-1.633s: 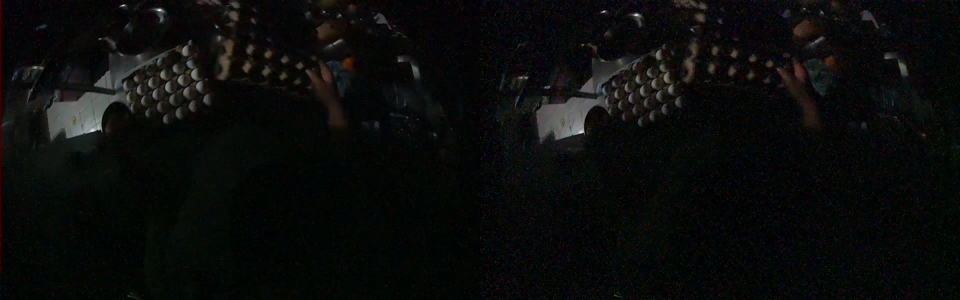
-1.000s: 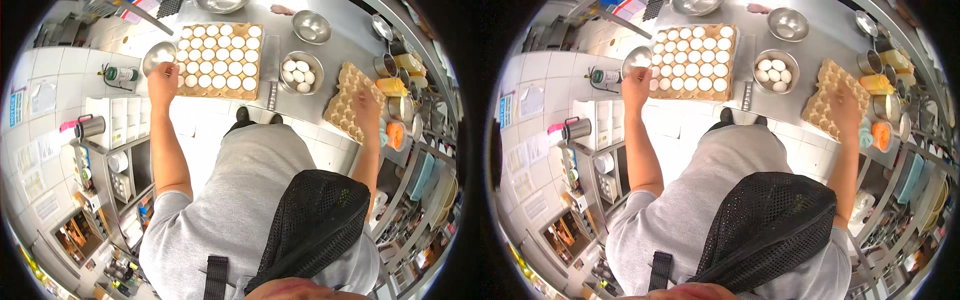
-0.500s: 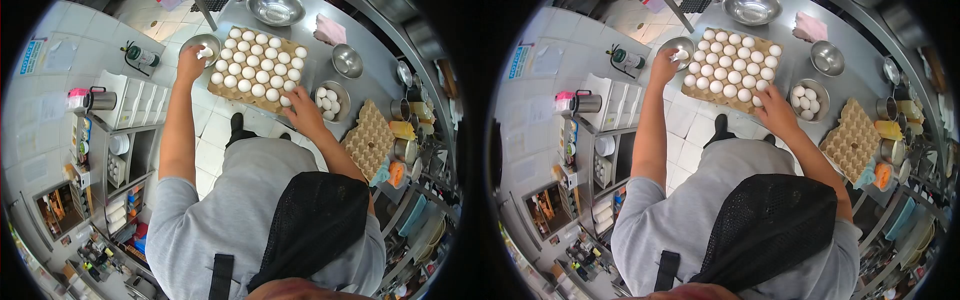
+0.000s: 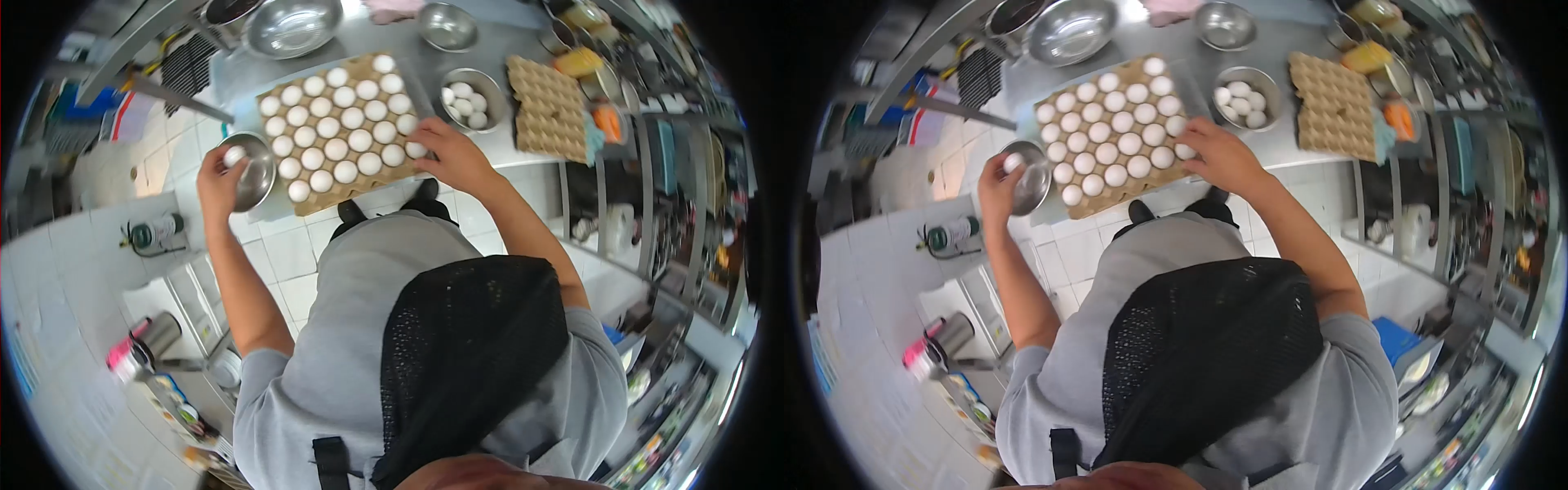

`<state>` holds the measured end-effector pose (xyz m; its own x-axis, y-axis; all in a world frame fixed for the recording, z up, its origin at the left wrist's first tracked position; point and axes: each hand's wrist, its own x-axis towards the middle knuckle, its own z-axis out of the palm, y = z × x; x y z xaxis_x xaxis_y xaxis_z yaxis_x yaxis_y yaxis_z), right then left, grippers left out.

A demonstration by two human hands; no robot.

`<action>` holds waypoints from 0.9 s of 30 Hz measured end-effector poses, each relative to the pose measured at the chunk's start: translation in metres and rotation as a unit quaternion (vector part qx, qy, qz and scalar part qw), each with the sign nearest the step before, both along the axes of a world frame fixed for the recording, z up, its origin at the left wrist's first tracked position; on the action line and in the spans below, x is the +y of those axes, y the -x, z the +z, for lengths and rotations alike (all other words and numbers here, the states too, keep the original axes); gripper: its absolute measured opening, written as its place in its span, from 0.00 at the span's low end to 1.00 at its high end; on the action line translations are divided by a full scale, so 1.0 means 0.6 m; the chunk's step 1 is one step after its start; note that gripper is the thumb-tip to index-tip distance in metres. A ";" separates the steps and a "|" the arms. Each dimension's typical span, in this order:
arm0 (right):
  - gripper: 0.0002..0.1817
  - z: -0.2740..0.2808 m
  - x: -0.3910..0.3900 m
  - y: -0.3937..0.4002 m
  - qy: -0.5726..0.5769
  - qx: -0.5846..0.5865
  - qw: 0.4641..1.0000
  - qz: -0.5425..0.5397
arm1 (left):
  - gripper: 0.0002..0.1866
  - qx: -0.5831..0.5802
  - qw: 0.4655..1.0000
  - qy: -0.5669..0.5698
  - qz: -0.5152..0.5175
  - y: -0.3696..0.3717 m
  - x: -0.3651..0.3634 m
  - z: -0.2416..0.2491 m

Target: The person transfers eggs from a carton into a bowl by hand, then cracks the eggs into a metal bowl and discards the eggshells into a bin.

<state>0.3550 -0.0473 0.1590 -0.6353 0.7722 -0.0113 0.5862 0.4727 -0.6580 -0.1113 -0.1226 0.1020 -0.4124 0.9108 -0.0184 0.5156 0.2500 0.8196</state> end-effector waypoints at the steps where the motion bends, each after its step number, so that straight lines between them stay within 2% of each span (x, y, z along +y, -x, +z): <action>1: 0.23 0.001 -0.001 -0.004 0.026 -0.012 1.000 0.006 | 0.22 -0.004 1.000 0.000 -0.019 -0.010 0.002 0.017; 3: 0.22 -0.002 -0.007 -0.006 0.012 -0.010 1.000 -0.004 | 0.20 -0.121 0.992 -0.026 0.005 -0.024 0.001 0.056; 6: 0.21 -0.004 -0.006 -0.002 -0.014 -0.015 1.000 0.000 | 0.21 -0.172 0.984 -0.050 0.000 -0.037 0.014 0.077; 8: 0.20 -0.024 -0.001 -0.007 -0.075 -0.006 0.997 0.023 | 0.22 -0.166 0.984 -0.062 -0.001 -0.061 0.020 0.095; 12: 0.19 0.005 0.014 -0.003 -0.040 -0.018 0.998 0.055 | 0.22 -0.172 0.981 -0.087 0.007 -0.093 0.027 0.111; 14: 0.20 0.021 0.023 -0.008 0.046 0.055 0.997 0.022 | 0.22 -0.194 0.976 -0.099 0.022 -0.102 0.025 0.113; 15: 0.20 0.015 0.034 -0.015 0.024 0.110 0.994 0.008 | 0.22 -0.198 0.975 -0.096 0.031 -0.109 0.021 0.114; 16: 0.20 0.016 0.047 -0.024 0.026 0.111 0.993 0.011 | 0.21 -0.202 0.974 -0.092 0.038 -0.118 0.016 0.115; 18: 0.20 0.018 0.087 -0.044 0.021 0.160 0.984 -0.073 | 0.20 -0.195 0.975 -0.093 0.050 -0.135 0.004 0.123; 19: 0.19 0.001 0.111 -0.058 0.030 0.218 0.971 -0.097 | 0.20 -0.198 0.975 -0.087 0.054 -0.142 -0.001 0.126; 20: 0.19 -0.017 0.137 -0.077 0.032 0.219 0.971 -0.093 | 0.20 -0.202 0.974 -0.082 0.057 -0.150 -0.005 0.129; 22: 0.19 -0.044 0.183 -0.118 0.060 0.187 0.965 -0.175 | 0.19 -0.193 0.976 -0.082 0.065 -0.168 -0.012 0.134; 23: 0.18 -0.039 0.194 -0.135 0.032 0.100 0.979 -0.175 | 0.19 -0.186 0.977 -0.082 0.068 -0.176 -0.013 0.135; 24: 0.18 -0.040 0.199 -0.143 0.034 0.101 0.979 -0.173 | 0.19 -0.185 0.977 -0.080 0.070 -0.183 -0.013 0.137; 26: 0.17 -0.044 0.206 -0.156 0.051 -0.100 0.989 -0.098 | 0.18 -0.184 0.975 -0.090 0.085 -0.196 -0.015 0.139; 27: 0.17 -0.065 0.209 -0.164 0.054 -0.098 0.990 -0.088 | 0.18 -0.180 0.975 -0.089 0.094 -0.200 -0.018 0.138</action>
